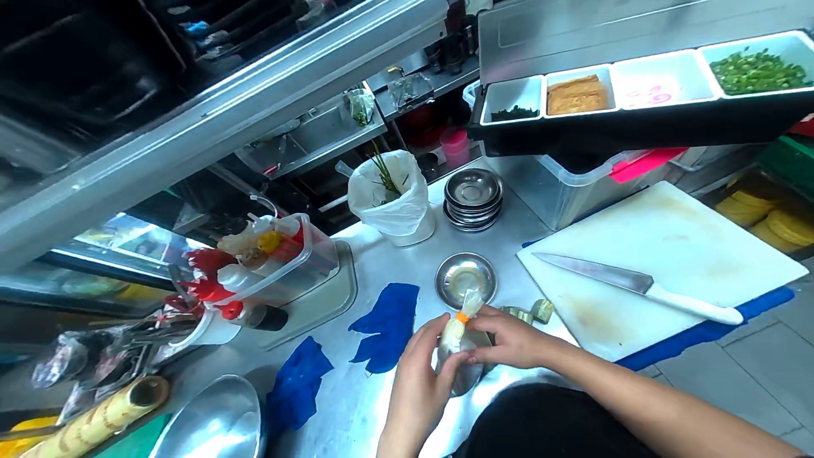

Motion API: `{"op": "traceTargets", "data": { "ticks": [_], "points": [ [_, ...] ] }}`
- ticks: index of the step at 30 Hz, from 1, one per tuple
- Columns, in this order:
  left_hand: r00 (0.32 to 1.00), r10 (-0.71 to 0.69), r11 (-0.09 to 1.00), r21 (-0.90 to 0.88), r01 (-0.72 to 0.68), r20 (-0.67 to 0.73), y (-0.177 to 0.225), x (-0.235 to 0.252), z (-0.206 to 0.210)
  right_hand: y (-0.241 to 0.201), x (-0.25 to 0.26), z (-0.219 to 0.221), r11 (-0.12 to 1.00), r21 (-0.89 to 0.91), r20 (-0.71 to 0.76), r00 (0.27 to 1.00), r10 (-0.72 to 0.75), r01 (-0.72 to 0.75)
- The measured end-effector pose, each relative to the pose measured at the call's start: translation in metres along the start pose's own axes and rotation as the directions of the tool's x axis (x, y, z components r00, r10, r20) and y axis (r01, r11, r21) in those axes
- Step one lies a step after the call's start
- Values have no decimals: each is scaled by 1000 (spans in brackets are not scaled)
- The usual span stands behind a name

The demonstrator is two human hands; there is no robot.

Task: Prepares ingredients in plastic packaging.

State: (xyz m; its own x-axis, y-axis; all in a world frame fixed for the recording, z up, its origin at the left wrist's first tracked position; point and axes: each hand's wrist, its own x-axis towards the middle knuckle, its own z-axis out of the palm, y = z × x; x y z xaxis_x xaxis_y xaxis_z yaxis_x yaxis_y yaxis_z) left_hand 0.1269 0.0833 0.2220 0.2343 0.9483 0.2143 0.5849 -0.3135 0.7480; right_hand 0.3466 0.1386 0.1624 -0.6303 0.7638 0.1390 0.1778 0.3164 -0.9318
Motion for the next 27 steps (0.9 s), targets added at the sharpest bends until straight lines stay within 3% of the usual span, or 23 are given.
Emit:
{"op": "traceTargets", "data": {
  "ticks": [8,9,11,13,16,18,20,27],
  "points": [
    [997,-33,979,-201,17,-74,-18,-14,-12,25,3,1,956,291,53,998,26,-40],
    [995,-27,979,-204,8,-92,-21,-13,-12,25,3,2,971,237,48,999,18,-29],
    [985,-28,984,-181,-3,-167,-24,-12,-7,19,4,6,999,-36,35,999,0,2],
    [951,-58,993,-117,24,-302,-26,-12,6,9,5,11,959,-282,-15,999,-34,28],
    [861,-127,982,58,178,-492,-29,-13,26,6,9,23,891,-453,-164,980,-116,30],
    [848,-158,959,125,253,-506,-32,-12,30,8,10,30,881,-471,-214,966,-144,27],
    [859,-128,960,155,233,-496,-39,-10,32,11,10,33,908,-419,-240,962,-128,16],
    [923,217,917,390,-81,-319,-64,-19,0,10,4,14,930,-364,-163,980,-114,48]
  ]
}}
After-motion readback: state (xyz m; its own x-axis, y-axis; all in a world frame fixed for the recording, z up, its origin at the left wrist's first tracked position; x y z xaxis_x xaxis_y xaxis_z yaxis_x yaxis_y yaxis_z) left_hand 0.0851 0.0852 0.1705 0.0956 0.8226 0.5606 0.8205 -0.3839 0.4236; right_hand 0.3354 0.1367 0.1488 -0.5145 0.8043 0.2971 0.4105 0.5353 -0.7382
